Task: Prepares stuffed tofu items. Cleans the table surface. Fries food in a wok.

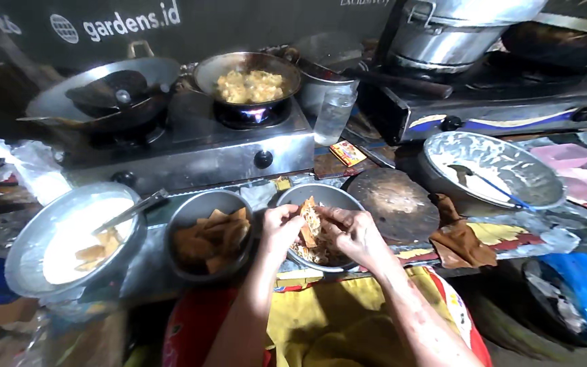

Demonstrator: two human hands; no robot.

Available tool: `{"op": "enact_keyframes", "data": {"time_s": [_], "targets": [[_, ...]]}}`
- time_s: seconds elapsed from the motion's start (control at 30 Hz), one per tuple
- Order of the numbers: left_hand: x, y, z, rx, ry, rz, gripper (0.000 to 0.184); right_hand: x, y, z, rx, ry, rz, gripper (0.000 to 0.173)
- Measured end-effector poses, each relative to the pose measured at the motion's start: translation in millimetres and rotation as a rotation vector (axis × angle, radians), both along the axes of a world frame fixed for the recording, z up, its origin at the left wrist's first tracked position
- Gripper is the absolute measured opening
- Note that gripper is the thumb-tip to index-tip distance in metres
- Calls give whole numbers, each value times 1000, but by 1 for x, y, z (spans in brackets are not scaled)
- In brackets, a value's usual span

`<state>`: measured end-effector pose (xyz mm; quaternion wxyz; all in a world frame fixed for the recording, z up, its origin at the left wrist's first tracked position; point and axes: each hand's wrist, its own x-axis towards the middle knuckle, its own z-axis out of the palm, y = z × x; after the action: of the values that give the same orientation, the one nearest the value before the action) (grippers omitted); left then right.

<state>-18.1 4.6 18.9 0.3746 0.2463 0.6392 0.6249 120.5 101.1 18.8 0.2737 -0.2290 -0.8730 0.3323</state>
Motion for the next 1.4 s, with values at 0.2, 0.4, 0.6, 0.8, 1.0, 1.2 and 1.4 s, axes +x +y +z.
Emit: {"op": "enact_keyframes", "data": {"time_s": [0.2,0.4,0.6,0.8,1.0,1.2,1.4], "targets": [[1,-1,2,23,-39,0,18,-4,3,-9,83,97,48,31],[3,0,2,42,-43,8,19,-3,0,-10,106,138,53,21],[6,-3,-3,117,-15,-38,25,-16,3,-22,122,44,-83,16],[2,-4,-4,83,-56,5,26,0,13,-9,-26,116,9,26],[7,-2,-4,110,9,-4,23,-14,8,-16,60,216,-16,22],[6,-5,-5,120,-18,7,24,-12,11,-17,5,177,-2,19],[3,-6,-9,217,45,-45,28,-16,18,-19,-81,192,-83,14]]}}
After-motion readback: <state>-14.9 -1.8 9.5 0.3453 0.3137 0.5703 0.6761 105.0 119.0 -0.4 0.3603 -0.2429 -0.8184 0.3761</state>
